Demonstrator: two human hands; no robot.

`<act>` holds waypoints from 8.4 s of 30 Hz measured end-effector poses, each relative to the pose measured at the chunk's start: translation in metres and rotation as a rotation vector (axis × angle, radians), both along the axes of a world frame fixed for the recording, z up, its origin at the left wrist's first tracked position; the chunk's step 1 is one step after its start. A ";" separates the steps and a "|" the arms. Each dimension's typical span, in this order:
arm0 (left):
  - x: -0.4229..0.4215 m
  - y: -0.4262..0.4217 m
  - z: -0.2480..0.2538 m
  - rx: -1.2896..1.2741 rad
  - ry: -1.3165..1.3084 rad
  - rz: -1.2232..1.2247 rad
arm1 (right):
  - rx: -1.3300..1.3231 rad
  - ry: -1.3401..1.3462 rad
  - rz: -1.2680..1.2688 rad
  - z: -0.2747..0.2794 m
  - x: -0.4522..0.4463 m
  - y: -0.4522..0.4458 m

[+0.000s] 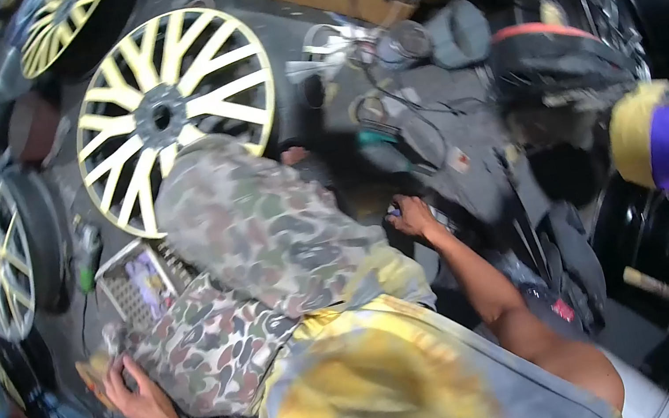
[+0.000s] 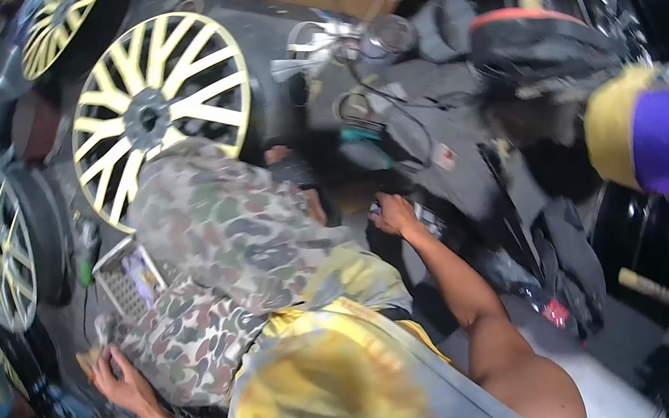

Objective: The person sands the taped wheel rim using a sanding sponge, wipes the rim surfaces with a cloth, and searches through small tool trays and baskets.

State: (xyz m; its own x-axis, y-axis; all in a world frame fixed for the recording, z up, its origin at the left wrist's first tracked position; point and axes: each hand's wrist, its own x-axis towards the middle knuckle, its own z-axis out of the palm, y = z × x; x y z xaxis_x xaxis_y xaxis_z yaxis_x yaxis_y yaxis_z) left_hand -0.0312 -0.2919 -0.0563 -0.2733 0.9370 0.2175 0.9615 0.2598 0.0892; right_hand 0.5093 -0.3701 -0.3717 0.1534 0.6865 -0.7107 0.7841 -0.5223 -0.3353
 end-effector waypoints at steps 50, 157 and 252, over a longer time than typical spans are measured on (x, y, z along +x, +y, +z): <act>-0.398 -0.137 -0.385 -0.550 -0.647 1.294 | 0.664 0.172 0.228 0.284 -0.079 0.352; 0.169 0.188 -0.118 -0.745 0.162 -0.765 | 0.622 0.331 -0.106 0.268 -0.005 0.313; 0.113 0.306 0.062 -0.462 -2.662 -0.494 | 0.610 0.208 -0.183 0.272 0.009 0.292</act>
State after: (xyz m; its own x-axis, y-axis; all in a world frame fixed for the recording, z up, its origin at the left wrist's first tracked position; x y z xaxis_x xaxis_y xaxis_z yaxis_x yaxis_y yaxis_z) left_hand 0.0815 0.0142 0.0055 0.5273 0.8481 -0.0516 -0.7641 0.4999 0.4079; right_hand 0.5185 -0.0784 -0.0999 0.2070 0.9507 -0.2307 0.5878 -0.3094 -0.7475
